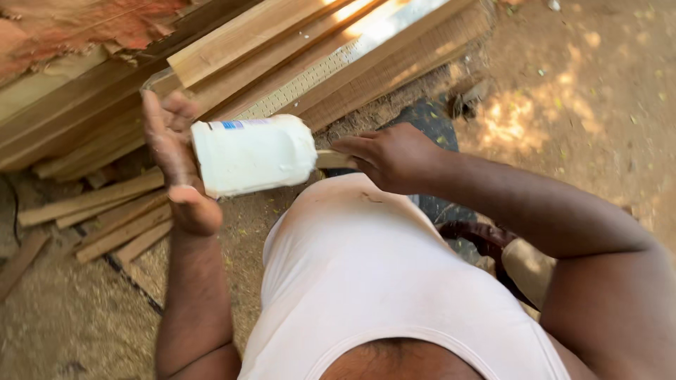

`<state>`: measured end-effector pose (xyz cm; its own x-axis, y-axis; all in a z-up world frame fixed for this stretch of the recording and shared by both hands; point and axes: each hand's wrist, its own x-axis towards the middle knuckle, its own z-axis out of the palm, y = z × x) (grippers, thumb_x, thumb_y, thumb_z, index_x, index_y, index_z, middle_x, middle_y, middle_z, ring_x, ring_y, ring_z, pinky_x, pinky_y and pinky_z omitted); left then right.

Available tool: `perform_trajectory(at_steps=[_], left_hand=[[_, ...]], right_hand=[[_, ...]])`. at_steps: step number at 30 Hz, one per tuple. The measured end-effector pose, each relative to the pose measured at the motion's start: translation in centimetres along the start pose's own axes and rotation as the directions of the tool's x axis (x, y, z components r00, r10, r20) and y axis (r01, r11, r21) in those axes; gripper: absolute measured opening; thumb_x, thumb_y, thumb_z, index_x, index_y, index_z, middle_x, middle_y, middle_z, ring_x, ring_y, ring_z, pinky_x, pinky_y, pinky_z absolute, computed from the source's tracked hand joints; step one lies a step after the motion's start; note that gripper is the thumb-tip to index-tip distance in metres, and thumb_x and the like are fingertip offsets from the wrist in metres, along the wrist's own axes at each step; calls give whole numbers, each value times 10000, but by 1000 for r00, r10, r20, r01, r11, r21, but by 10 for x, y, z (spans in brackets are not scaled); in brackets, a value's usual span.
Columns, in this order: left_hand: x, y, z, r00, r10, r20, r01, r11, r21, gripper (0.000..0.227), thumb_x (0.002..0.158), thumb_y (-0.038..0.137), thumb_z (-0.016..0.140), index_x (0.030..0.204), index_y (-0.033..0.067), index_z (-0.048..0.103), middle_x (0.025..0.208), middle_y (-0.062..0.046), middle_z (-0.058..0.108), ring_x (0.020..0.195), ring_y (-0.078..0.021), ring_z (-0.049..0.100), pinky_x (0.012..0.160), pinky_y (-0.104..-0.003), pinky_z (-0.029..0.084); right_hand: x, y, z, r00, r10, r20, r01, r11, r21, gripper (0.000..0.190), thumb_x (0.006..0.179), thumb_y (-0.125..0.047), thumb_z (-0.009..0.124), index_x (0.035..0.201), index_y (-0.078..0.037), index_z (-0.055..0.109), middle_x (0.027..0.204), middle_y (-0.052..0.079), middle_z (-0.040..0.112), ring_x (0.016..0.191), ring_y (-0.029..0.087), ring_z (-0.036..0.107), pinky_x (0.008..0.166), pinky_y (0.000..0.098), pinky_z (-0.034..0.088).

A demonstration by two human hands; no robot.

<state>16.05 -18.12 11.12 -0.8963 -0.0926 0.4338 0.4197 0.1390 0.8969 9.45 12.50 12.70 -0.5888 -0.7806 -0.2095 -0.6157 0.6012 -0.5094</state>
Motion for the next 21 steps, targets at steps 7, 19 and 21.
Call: perform_trajectory(at_steps=[7, 19, 21], left_hand=[[-16, 1, -76, 882, -363, 301, 397, 916, -60, 1064, 955, 840, 451, 1646, 56, 252, 1570, -117, 424, 1477, -230, 429, 1260, -464, 395], [-37, -21, -47, 956, -289, -40, 244, 866, -436, 842, 974, 537, 686, 1501, -67, 426, 1297, -139, 582, 1215, -236, 586, 1099, -409, 494], [-36, -19, -50, 980, -193, -42, 157, 890, -427, 781, 967, 499, 681, 1465, -47, 428, 1233, -120, 577, 1137, -220, 585, 995, -377, 515]], right_hand=[[23, -52, 0, 994, -27, -105, -15, 926, -377, 470, 1025, -194, 579, 1487, -155, 501, 1212, 76, 729, 889, 199, 743, 769, 370, 614], [33, -80, -14, 997, 83, 10, -63, 826, -560, 433, 1105, -150, 527, 1523, -161, 416, 944, 63, 689, 653, 149, 621, 548, 293, 584], [29, -87, -14, 991, 128, 38, -100, 902, -421, 380, 1132, -146, 505, 1506, -177, 453, 916, 79, 703, 557, 139, 612, 455, 296, 577]])
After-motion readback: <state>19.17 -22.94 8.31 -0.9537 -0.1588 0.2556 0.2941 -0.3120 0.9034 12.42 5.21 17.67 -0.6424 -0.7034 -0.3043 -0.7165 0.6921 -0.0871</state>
